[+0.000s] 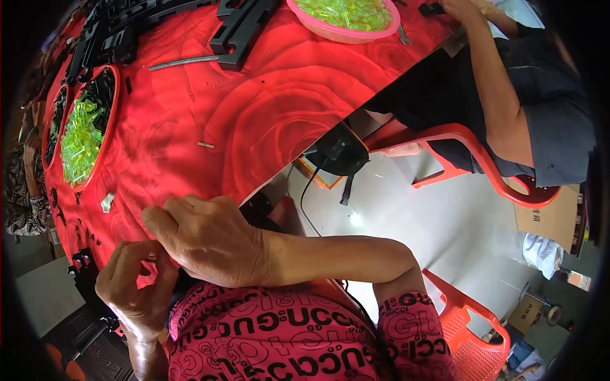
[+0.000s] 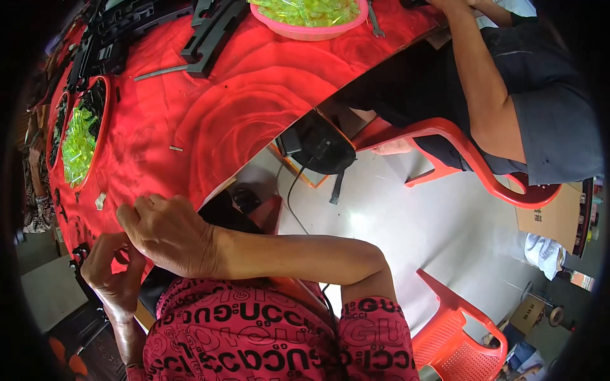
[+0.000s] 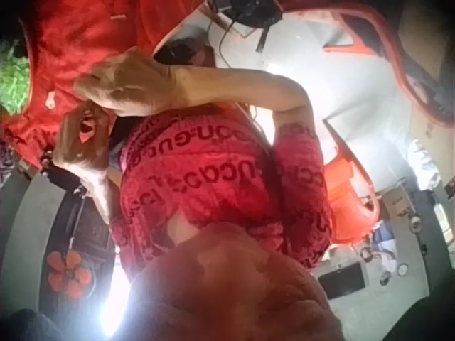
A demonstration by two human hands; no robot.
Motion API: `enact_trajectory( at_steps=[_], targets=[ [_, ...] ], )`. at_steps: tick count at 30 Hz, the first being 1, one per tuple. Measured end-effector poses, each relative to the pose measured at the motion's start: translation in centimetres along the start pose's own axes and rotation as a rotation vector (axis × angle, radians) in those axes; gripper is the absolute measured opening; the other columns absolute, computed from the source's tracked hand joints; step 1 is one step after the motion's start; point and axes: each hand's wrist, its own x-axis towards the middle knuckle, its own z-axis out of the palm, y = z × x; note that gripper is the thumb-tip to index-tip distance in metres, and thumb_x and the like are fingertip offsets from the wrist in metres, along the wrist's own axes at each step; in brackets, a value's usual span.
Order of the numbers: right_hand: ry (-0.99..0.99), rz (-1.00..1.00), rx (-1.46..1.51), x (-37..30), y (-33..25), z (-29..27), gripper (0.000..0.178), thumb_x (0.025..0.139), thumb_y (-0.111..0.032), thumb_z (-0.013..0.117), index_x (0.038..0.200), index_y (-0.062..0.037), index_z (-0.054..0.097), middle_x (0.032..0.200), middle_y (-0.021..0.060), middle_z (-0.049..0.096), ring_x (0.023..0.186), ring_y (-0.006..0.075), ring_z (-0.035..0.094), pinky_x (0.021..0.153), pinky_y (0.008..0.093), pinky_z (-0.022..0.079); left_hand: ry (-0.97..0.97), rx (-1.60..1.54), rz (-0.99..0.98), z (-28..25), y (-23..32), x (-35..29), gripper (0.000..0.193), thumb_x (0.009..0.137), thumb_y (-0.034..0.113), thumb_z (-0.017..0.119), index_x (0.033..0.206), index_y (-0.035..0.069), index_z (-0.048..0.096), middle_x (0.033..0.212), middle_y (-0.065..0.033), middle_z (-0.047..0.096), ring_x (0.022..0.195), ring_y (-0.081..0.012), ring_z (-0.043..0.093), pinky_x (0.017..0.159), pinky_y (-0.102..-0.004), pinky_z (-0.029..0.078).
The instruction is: The person wraps protective bandages around their fingers, then takes black plastic frames and inserts green level vials into them by hand.
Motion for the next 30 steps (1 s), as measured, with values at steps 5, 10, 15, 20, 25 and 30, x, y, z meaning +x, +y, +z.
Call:
enact_trajectory(
  at_steps=[5, 10, 15, 20, 25, 30],
  targets=[
    [0.05, -0.064, 0.049, 0.6, -1.0, -0.1, 0.028, 0.076, -0.011, 0.07, 0.099, -0.003, 0.055, 0.071, 0.0039, 0.049, 0.061, 0.0176, 0.06, 0.046, 0.0323, 0.047, 0.062, 0.101, -0.011, -0.7, 0.5, -0.7, 0.015, 0.077, -0.006, 0.074, 0.086, 0.002, 0.067, 0.075, -0.0072, 0.066, 0.06, -0.0148, 0.061, 0.053, -0.0263, 0.046],
    [0.066, -0.068, 0.04, 1.2, -1.3, -0.1, 0.033, 0.076, -0.011, 0.07, 0.104, -0.0018, 0.056, 0.071, 0.0036, 0.049, 0.061, 0.018, 0.059, 0.047, 0.032, 0.047, 0.186, 0.021, -0.014, -0.6, -0.1, -1.2, 0.018, 0.076, -0.009, 0.074, 0.091, 0.0, 0.069, 0.079, -0.0068, 0.069, 0.061, -0.014, 0.061, 0.053, -0.0266, 0.045],
    [0.019, -0.072, 0.027, 1.0, -1.5, 0.1, 0.027, 0.079, -0.013, 0.071, 0.095, -0.0013, 0.053, 0.071, 0.0052, 0.054, 0.061, 0.0196, 0.062, 0.046, 0.0329, 0.048, 0.1, -0.017, -0.026, -1.0, -1.1, -1.5, 0.018, 0.075, -0.01, 0.074, 0.089, 0.0, 0.07, 0.078, -0.0066, 0.07, 0.06, -0.0133, 0.06, 0.053, -0.0254, 0.045],
    [-0.023, -0.084, 0.03, 0.8, -1.8, 0.6, 0.03, 0.077, -0.011, 0.07, 0.1, -0.0004, 0.053, 0.071, 0.0049, 0.053, 0.063, 0.0191, 0.063, 0.045, 0.0326, 0.049, 0.075, -0.015, -0.037, -1.3, -1.5, -1.6, 0.018, 0.075, -0.01, 0.075, 0.089, 0.001, 0.071, 0.078, -0.0066, 0.071, 0.059, -0.0124, 0.061, 0.051, -0.0256, 0.046],
    [-0.067, -0.053, 0.052, 0.8, -2.3, 1.3, 0.043, 0.074, -0.004, 0.074, 0.112, -0.0001, 0.056, 0.074, 0.0046, 0.055, 0.064, 0.0197, 0.063, 0.047, 0.0326, 0.049, 0.133, -0.026, -0.07, -1.4, -2.2, -2.5, 0.019, 0.074, -0.01, 0.075, 0.088, 0.001, 0.071, 0.078, -0.0069, 0.071, 0.061, -0.0124, 0.063, 0.051, -0.0259, 0.046],
    [-0.113, -0.081, 0.034, 0.9, -3.1, 2.0, 0.032, 0.076, -0.009, 0.07, 0.101, -0.001, 0.052, 0.073, 0.008, 0.057, 0.066, 0.0226, 0.067, 0.048, 0.035, 0.052, 0.067, -0.081, -0.093, -1.9, -2.6, -3.2, 0.015, 0.075, -0.007, 0.075, 0.086, 0.0, 0.069, 0.074, -0.0072, 0.067, 0.06, -0.0156, 0.064, 0.053, -0.0269, 0.048]
  ],
)
